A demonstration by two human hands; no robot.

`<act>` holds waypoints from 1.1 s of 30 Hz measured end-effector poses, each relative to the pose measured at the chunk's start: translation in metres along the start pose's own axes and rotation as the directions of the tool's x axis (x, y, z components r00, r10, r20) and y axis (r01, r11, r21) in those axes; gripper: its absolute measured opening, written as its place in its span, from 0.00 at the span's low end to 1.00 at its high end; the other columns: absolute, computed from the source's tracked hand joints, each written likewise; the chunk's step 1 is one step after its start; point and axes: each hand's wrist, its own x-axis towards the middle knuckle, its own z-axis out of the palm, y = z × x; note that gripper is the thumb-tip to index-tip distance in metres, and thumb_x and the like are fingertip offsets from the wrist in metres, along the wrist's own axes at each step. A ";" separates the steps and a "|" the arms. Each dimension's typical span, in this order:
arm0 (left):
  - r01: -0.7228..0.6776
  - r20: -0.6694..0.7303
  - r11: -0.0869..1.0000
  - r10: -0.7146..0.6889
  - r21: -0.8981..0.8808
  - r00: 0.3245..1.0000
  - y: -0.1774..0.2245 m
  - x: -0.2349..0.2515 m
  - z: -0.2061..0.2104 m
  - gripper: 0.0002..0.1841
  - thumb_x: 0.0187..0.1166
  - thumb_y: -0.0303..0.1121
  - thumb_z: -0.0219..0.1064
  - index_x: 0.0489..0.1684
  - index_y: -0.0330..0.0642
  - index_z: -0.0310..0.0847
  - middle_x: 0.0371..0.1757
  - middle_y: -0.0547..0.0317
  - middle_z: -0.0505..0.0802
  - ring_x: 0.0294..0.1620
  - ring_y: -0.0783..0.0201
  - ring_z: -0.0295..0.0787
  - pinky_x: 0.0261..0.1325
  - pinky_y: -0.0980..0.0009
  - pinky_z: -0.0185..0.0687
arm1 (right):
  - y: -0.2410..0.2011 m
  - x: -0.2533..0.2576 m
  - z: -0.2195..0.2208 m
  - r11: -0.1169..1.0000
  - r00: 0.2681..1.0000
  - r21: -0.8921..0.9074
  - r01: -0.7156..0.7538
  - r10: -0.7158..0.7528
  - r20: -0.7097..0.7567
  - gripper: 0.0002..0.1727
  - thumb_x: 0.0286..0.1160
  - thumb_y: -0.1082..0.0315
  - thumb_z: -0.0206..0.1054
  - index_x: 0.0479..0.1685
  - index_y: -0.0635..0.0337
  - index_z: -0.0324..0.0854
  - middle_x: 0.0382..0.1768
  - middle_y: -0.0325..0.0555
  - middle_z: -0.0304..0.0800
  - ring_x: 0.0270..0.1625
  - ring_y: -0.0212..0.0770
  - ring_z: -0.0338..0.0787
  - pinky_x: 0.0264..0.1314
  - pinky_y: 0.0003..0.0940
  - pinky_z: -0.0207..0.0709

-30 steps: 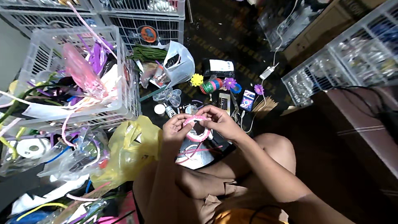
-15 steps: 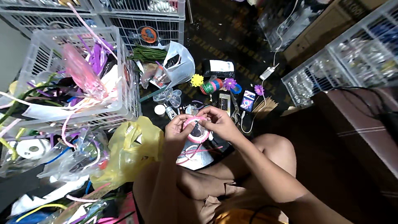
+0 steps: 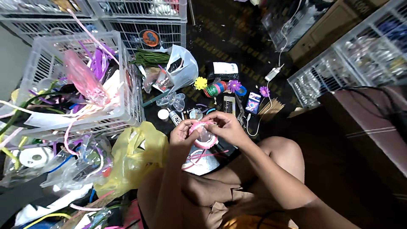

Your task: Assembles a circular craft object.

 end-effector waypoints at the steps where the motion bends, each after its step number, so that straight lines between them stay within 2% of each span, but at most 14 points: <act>1: 0.018 -0.019 1.000 -0.018 -0.005 1.000 0.004 -0.002 0.004 0.12 0.76 0.20 0.66 0.56 0.37 0.84 0.44 0.59 0.95 0.40 0.71 0.92 0.46 0.74 0.90 | -0.003 -0.001 0.000 1.000 1.000 -0.008 0.001 -0.001 -0.022 0.11 0.70 0.77 0.70 0.50 0.62 0.88 0.39 0.37 0.92 0.30 0.24 0.86 0.33 0.19 0.83; 4: 0.039 -0.087 0.999 -0.038 0.018 0.995 0.007 -0.005 0.013 0.09 0.81 0.23 0.63 0.53 0.38 0.86 0.42 0.62 0.95 0.41 0.73 0.92 0.47 0.74 0.89 | -0.009 -0.008 0.001 1.000 0.998 -0.020 0.014 -0.015 -0.067 0.11 0.70 0.77 0.70 0.50 0.63 0.88 0.38 0.36 0.92 0.32 0.22 0.86 0.35 0.18 0.83; 9: 0.080 -0.134 0.996 -0.085 -0.039 0.987 -0.003 -0.004 0.021 0.06 0.80 0.23 0.63 0.46 0.38 0.86 0.36 0.63 0.93 0.36 0.73 0.90 0.42 0.75 0.88 | -0.007 -0.013 0.001 0.993 0.994 -0.113 0.038 -0.049 -0.102 0.09 0.73 0.76 0.69 0.49 0.64 0.89 0.42 0.39 0.94 0.36 0.23 0.89 0.40 0.20 0.86; 12: 0.021 -0.179 1.000 -0.024 -0.020 0.983 -0.007 -0.004 0.027 0.07 0.75 0.19 0.64 0.45 0.37 0.85 0.35 0.64 0.93 0.35 0.75 0.90 0.42 0.77 0.88 | -0.005 -0.012 0.004 0.987 0.990 -0.151 0.047 -0.066 -0.122 0.09 0.73 0.75 0.69 0.49 0.64 0.90 0.42 0.39 0.94 0.36 0.23 0.89 0.40 0.19 0.85; 17: -0.055 -0.211 0.994 0.074 0.093 0.975 -0.007 -0.004 0.030 0.08 0.73 0.18 0.65 0.44 0.35 0.84 0.30 0.67 0.93 0.25 0.80 0.86 0.31 0.82 0.83 | -0.003 -0.009 0.005 0.980 0.988 -0.186 0.064 -0.088 -0.124 0.09 0.72 0.74 0.70 0.47 0.64 0.90 0.41 0.39 0.95 0.37 0.22 0.90 0.42 0.19 0.86; 22: -0.074 -0.230 0.982 0.113 0.171 0.967 -0.007 -0.006 0.032 0.07 0.72 0.18 0.67 0.45 0.34 0.86 0.28 0.67 0.93 0.25 0.81 0.87 0.31 0.82 0.84 | -0.003 -0.009 0.006 0.981 0.988 -0.191 0.039 -0.067 -0.140 0.08 0.72 0.74 0.69 0.45 0.62 0.91 0.38 0.38 0.94 0.35 0.21 0.88 0.40 0.19 0.84; 27: -0.151 -0.248 0.955 0.216 0.256 0.944 -0.014 -0.006 0.035 0.07 0.72 0.20 0.68 0.43 0.31 0.87 0.29 0.65 0.94 0.25 0.82 0.87 0.31 0.84 0.85 | -0.001 -0.010 0.008 0.979 0.984 -0.205 0.019 -0.055 -0.171 0.08 0.71 0.74 0.69 0.44 0.62 0.92 0.39 0.37 0.94 0.36 0.20 0.89 0.41 0.18 0.84; 31: -0.134 -0.257 0.963 0.195 0.235 0.947 -0.013 -0.005 0.036 0.07 0.73 0.19 0.68 0.45 0.31 0.86 0.31 0.65 0.95 0.27 0.83 0.87 0.34 0.84 0.85 | -0.001 -0.010 0.010 0.985 0.981 -0.169 -0.036 0.003 -0.194 0.08 0.72 0.74 0.69 0.46 0.61 0.91 0.39 0.36 0.94 0.36 0.20 0.88 0.41 0.18 0.84; 33: -0.102 -0.290 0.974 0.160 0.202 0.944 -0.013 -0.003 0.036 0.07 0.73 0.18 0.67 0.45 0.32 0.86 0.31 0.64 0.95 0.28 0.81 0.88 0.36 0.83 0.85 | -0.003 -0.009 0.011 0.988 0.983 -0.138 -0.068 0.043 -0.178 0.10 0.75 0.74 0.68 0.51 0.62 0.89 0.42 0.37 0.94 0.36 0.21 0.88 0.40 0.18 0.84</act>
